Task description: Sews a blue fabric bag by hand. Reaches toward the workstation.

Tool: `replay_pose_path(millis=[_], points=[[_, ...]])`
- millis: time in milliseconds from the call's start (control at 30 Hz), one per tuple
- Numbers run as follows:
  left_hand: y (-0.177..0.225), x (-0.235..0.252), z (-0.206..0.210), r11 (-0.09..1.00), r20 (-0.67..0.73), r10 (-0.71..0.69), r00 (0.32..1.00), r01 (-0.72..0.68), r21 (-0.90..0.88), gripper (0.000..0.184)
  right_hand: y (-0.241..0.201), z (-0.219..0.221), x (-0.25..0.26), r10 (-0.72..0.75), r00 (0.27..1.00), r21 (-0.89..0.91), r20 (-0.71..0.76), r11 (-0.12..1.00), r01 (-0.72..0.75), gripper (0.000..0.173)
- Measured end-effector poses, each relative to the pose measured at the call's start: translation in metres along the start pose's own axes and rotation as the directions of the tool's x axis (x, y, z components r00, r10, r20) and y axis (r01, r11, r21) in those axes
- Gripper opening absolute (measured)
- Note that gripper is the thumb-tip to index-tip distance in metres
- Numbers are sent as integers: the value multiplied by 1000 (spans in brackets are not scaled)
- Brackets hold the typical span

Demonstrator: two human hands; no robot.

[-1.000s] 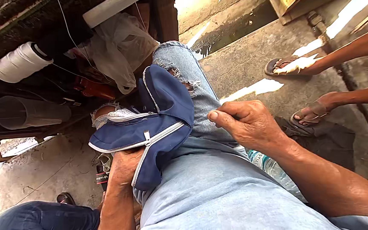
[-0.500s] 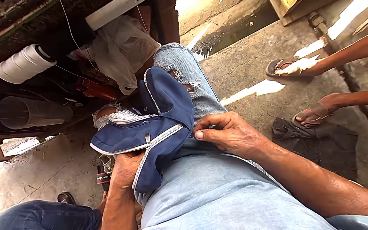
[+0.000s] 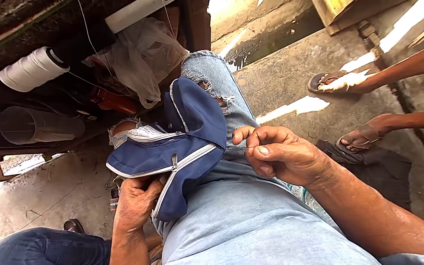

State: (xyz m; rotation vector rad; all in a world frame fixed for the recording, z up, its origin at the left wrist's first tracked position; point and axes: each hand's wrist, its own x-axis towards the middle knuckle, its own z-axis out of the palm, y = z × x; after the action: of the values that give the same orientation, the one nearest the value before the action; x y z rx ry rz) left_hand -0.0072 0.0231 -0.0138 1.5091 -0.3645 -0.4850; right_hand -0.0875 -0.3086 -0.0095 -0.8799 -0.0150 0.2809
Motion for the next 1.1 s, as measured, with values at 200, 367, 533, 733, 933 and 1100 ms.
replay_pose_path(millis=[200, 367, 533, 733, 933, 1100], points=[[35, -31, -15, 721, -347, 280, 895, 43, 692, 24, 1, 8, 6, -43, 999, -79, -3, 996, 43, 10], [79, -10, 51, 469, -66, 544, 836, -237, 851, 20, -3, 16, 15, -97, 994, -220, 53, 970, 106, 9], [79, 61, 98, 417, 409, 276, 870, -492, 764, 26, -5, 19, 17, -146, 989, -291, 14, 946, 143, 6], [68, 76, 94, 601, 394, 202, 897, -431, 673, 13, -11, 7, 4, -160, 985, -517, -60, 849, 107, 20], [73, 71, 83, 737, 268, 185, 945, -314, 599, 9, -37, 3, -13, -122, 973, -969, -197, 174, -175, 67], [76, 73, 89, 678, 310, 230, 923, -380, 629, 9, -35, 36, 7, -362, 932, -894, 32, 407, 189, 34]])
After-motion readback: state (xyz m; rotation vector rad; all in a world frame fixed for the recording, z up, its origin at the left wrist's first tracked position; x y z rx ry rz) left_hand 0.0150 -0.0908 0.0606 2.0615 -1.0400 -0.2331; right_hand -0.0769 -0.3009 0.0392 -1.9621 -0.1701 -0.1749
